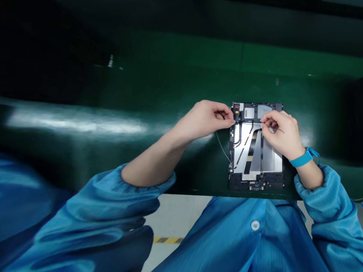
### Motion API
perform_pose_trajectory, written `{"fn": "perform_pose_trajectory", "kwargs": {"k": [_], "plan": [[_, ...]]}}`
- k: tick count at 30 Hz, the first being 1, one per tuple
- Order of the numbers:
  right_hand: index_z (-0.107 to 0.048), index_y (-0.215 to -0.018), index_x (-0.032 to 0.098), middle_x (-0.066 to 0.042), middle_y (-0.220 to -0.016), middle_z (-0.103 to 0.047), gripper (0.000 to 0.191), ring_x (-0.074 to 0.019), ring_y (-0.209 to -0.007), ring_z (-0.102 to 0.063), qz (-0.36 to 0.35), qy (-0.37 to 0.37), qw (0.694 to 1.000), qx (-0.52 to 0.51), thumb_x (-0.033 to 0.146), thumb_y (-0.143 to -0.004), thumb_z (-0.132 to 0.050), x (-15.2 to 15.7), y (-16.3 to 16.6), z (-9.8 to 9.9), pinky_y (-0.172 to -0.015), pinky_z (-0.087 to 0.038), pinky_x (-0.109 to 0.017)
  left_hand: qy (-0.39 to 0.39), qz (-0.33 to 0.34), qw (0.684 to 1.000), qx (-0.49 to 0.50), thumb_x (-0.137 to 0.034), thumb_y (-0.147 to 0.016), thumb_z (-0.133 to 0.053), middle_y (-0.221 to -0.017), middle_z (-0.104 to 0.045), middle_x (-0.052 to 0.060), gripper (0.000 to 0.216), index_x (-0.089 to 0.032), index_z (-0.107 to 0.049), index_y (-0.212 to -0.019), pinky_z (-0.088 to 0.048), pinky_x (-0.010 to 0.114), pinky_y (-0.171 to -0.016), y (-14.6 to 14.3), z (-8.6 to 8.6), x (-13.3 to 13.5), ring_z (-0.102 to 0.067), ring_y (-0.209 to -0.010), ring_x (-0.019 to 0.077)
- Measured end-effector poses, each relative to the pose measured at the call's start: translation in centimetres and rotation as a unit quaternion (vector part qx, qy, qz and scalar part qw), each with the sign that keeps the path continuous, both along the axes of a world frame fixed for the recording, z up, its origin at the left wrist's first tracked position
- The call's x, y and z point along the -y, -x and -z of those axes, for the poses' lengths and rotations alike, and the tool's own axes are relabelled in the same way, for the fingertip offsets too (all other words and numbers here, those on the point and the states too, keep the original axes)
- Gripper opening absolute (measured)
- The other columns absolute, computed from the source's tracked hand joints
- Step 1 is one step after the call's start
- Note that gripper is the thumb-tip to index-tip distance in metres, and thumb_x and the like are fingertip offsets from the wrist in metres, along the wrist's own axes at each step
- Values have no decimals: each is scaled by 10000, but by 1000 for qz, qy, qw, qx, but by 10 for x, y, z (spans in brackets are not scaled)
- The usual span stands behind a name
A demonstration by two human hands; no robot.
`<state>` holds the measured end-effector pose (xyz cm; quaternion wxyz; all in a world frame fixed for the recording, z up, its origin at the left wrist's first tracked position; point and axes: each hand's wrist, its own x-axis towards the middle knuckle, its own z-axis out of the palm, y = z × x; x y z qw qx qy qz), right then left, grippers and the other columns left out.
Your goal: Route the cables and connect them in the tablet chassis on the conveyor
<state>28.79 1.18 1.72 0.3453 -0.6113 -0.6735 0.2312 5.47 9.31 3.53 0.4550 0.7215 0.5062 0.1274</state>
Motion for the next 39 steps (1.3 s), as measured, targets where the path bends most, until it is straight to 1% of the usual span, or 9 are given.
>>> {"fn": "perform_pose_trajectory", "kwargs": {"k": [4,9,16,19,23,28,31,35,39], "plan": [[-720,-866,240,-4,-745,-733,123,-197,-734,-659,-27,-10,1000,-3,213,-813,-612,1,-5,2,-784,-534,-367,-85,111,988,-71,-153,-769,-713,-710,-712,13,91,-181,-767,-701,-470,318,-822,-2,-7,-19,-618,-687,161],[-742,-899,230,-12,-739,-746,132,-204,-740,-657,-64,-18,997,47,192,-832,-635,0,-12,6,-795,-482,-363,-131,243,951,-138,-204,-810,-686,-723,-744,13,135,-203,-783,-717,-469,307,-850,-10,-13,-40,-649,-720,175],[-744,-903,237,0,-736,-740,147,-211,-773,-664,-71,-28,995,70,169,-821,-642,0,-18,8,-781,-449,-355,-148,304,915,-221,-217,-861,-606,-658,-688,27,211,-190,-771,-732,-461,301,-731,-21,-24,-40,-610,-642,167],[-729,-892,238,-2,-772,-745,122,-206,-778,-662,-30,-36,998,38,182,-816,-652,-2,-21,8,-784,-483,-356,-190,295,900,-260,-166,-858,-548,-612,-640,65,249,-177,-755,-719,-465,335,-719,-24,-24,-34,-600,-637,202],[-705,-878,233,-7,-797,-746,120,-202,-765,-651,44,-47,998,20,160,-804,-644,-12,-23,8,-757,-498,-350,-206,261,895,-298,-127,-832,-536,-738,-706,89,229,-172,-753,-772,-478,334,-715,-27,-27,-20,-648,-733,230],[-710,-894,229,-26,-797,-735,204,-236,-834,-651,-23,-70,988,137,85,-797,-601,-15,-20,4,-781,-449,-366,-197,164,930,-263,-246,-922,-553,-967,-760,121,228,-150,-760,-918,-546,361,-761,-36,-28,19,-717,-872,269],[-710,-902,230,-23,-773,-724,218,-238,-827,-640,-73,-58,982,161,78,-790,-602,-8,-23,-2,-766,-425,-361,-165,135,934,-288,-300,-958,-569,-1040,-759,158,262,-122,-742,-1043,-578,378,-798,-47,-24,42,-737,-954,303],[-713,-888,228,-5,-765,-722,175,-199,-770,-635,-83,-32,994,71,117,-772,-644,3,-33,-4,-767,-462,-345,-151,109,929,-319,-232,-973,-526,-1143,-738,215,322,-72,-681,-1206,-596,407,-876,-62,-20,57,-728,-1094,341],[-703,-849,215,-4,-746,-715,85,-161,-682,-614,-20,17,996,-85,219,-764,-700,5,-42,9,-675,-475,-313,-153,82,932,-318,-148,-935,-490,-1145,-736,213,304,-81,-675,-1167,-594,423,-886,-66,-16,60,-720,-1099,338]]}}
